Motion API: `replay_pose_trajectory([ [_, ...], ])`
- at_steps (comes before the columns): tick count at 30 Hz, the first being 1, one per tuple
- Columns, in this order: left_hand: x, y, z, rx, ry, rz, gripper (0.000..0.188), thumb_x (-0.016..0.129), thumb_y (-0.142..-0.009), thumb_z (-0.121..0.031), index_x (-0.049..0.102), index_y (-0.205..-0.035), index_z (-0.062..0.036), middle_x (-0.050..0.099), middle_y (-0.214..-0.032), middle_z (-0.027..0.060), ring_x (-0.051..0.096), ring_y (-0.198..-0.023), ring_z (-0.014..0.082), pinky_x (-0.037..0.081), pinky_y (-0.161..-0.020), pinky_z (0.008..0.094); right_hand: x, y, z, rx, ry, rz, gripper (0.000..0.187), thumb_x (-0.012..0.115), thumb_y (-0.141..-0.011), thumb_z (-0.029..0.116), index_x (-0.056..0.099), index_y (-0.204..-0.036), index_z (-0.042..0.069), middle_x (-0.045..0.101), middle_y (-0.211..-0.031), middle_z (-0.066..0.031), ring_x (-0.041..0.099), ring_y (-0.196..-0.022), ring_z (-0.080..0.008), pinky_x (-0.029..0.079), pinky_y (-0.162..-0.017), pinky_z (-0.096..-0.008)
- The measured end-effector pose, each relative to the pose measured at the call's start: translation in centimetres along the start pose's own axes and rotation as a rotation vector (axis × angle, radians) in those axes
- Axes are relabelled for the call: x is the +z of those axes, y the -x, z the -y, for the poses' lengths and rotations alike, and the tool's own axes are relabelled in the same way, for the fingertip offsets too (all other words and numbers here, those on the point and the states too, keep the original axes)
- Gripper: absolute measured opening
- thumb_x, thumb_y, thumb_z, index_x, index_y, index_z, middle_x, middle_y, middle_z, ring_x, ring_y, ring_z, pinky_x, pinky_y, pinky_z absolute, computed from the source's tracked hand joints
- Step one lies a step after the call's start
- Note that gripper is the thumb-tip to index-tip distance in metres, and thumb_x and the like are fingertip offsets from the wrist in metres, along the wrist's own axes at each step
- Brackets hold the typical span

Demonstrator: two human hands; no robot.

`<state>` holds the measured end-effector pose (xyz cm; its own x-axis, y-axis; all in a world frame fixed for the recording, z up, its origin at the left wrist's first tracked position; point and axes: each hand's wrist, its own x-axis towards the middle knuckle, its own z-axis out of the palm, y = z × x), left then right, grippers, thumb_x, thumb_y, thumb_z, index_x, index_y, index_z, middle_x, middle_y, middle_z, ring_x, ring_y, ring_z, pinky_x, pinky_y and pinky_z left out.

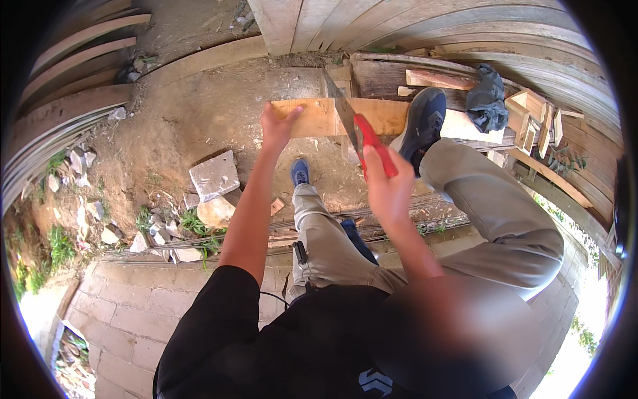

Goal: The person uses a hand saw to cut a wooden plank resting on a workbench. They hold the plank with one hand and saw with the other, completing the cut and separating the piece.

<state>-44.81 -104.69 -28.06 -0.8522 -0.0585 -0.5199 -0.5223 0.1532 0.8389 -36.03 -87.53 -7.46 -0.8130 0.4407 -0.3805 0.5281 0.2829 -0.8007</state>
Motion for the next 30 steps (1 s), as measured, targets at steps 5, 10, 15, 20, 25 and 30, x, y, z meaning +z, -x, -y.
replay_pose_trajectory([
  [5, -1.1, -1.6, 3.6, 0.014, -0.025, -0.061, 0.071, 0.085, -0.079, -0.035, 0.047, -0.118, 0.0115, 0.067, -0.098, 0.0199, 0.070, -0.083, 0.0234, 0.058, -0.068, 0.0336, 2.0, 3.1, -5.6, -0.009, -0.137, 0.053, 0.026, 0.063, -0.096, 0.020, 0.059, -0.082, -0.002, 0.052, -0.060, -0.0046, 0.046, -0.055, -0.0105, 0.037, -0.051, -0.0309],
  [10, -0.9, -1.9, 3.6, -0.051, -0.127, -0.035, 0.085, 0.085, -0.077, -0.040, 0.043, -0.129, 0.0138, 0.066, -0.104, 0.0237, 0.071, -0.086, 0.0277, 0.059, -0.071, 0.0359, 3.9, -0.7, 0.0, 0.011, -0.004, 0.123, 0.031, 0.061, -0.097, 0.027, 0.058, -0.078, 0.001, 0.050, -0.056, -0.0038, 0.050, -0.052, -0.0162, 0.038, -0.051, -0.0321],
  [15, -0.8, -1.6, 4.2, 0.027, -0.152, -0.142, 0.087, 0.086, -0.074, -0.043, 0.045, -0.127, 0.0132, 0.066, -0.108, 0.0236, 0.071, -0.089, 0.0281, 0.058, -0.076, 0.0365, 1.6, -11.4, 6.4, 0.348, -0.193, 0.392, 0.026, 0.064, -0.093, 0.026, 0.056, -0.077, 0.007, 0.049, -0.055, -0.0008, 0.049, -0.049, -0.0118, 0.037, -0.041, -0.0296],
  [20, -0.9, -1.9, 4.4, 0.014, -0.070, -0.097, 0.077, 0.089, -0.073, -0.040, 0.050, -0.118, 0.0091, 0.068, -0.102, 0.0211, 0.070, -0.091, 0.0273, 0.056, -0.078, 0.0359, 0.6, -16.4, 8.0, 0.342, -0.172, 0.501, 0.025, 0.061, -0.093, 0.020, 0.052, -0.074, 0.007, 0.048, -0.060, -0.0018, 0.043, -0.047, -0.0142, 0.039, -0.047, -0.0312],
  [25, -0.2, -1.9, 3.9, 0.060, -0.062, -0.117, 0.066, 0.088, -0.075, -0.035, 0.053, -0.110, 0.0077, 0.069, -0.098, 0.0185, 0.070, -0.086, 0.0240, 0.056, -0.074, 0.0346, 1.6, -13.5, 8.4, 0.289, -0.172, 0.368, 0.029, 0.061, -0.093, 0.021, 0.053, -0.070, 0.005, 0.048, -0.060, -0.0028, 0.042, -0.045, -0.0157, 0.038, -0.047, -0.0319],
  [30, -0.7, -1.1, 3.7, 0.036, 0.140, 0.012, 0.067, 0.088, -0.074, -0.038, 0.053, -0.110, 0.0071, 0.069, -0.101, 0.0176, 0.069, -0.092, 0.0227, 0.056, -0.078, 0.0355, 0.6, -9.0, 5.0, 0.289, -0.177, 0.296, 0.030, 0.062, -0.091, 0.024, 0.052, -0.067, 0.007, 0.048, -0.057, -0.0008, 0.046, -0.047, -0.0120, 0.036, -0.044, -0.0297],
])
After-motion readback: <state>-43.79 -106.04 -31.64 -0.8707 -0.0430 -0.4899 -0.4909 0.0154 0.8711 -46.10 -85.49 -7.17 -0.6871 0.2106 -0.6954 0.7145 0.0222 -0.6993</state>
